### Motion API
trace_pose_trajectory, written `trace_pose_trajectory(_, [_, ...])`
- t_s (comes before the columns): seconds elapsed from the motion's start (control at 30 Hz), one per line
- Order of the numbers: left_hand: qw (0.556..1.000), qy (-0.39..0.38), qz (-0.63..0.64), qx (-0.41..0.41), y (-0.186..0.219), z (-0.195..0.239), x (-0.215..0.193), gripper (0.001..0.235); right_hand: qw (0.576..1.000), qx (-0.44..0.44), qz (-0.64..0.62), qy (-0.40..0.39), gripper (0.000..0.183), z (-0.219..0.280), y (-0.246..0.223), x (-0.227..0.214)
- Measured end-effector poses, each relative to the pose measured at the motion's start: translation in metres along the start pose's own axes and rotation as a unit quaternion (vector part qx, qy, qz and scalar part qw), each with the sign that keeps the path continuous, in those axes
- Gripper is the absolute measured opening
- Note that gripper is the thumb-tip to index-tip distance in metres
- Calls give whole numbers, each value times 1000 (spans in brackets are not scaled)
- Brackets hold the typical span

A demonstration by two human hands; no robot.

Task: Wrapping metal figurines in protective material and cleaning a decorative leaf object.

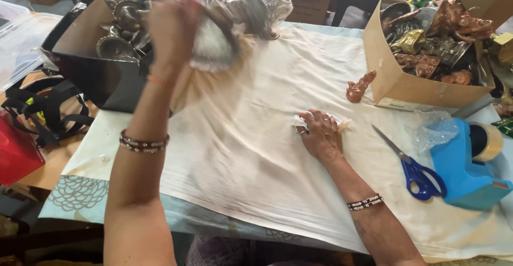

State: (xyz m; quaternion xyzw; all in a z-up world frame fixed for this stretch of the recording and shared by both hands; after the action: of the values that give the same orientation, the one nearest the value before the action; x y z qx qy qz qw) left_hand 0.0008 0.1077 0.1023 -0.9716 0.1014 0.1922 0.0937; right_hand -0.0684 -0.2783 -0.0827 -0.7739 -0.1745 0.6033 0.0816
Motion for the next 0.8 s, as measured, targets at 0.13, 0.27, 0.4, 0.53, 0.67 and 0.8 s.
trace_pose_trajectory(0.13, [948, -128, 281, 78, 111, 36, 3, 23, 1000, -2, -12, 1, 39, 1, 0, -2])
trace_pose_trajectory(0.27, [888, -337, 307, 68, 177, 53, -8, 40, 1000, -20, -17, 7, 37, 2, 3, -2])
trace_pose_trajectory(0.4, [891, -311, 317, 96, 180, 64, 20, 40, 999, -36, 17, 3, 53, 2, 2, -8])
trace_pose_trajectory(0.53, [903, -288, 239, 209, 186, 52, 43, 42, 1000, -21, 8, -2, 52, -3, 5, -4])
trace_pose_trajectory(0.67, [884, -252, 138, 367, 207, 40, 43, 35, 1000, -29, -1, 12, 40, -4, 9, 1])
trace_pose_trajectory(0.8, [863, -292, 131, 391, 217, 38, 45, 33, 999, -37, -2, 19, 39, -5, 13, 4])
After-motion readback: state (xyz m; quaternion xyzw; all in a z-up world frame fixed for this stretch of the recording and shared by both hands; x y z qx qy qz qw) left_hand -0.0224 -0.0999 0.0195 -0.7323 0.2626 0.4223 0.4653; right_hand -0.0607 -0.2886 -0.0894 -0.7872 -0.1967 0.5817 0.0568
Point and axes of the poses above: each hand's wrist, its own z-axis away from the middle knuckle, its own x-axis out of the palm, y = z × x, the point moved 1 cm from there along -z, towards the middle knuckle, and after that the axes turned 11 degrees about x, right-handed, at the moved point
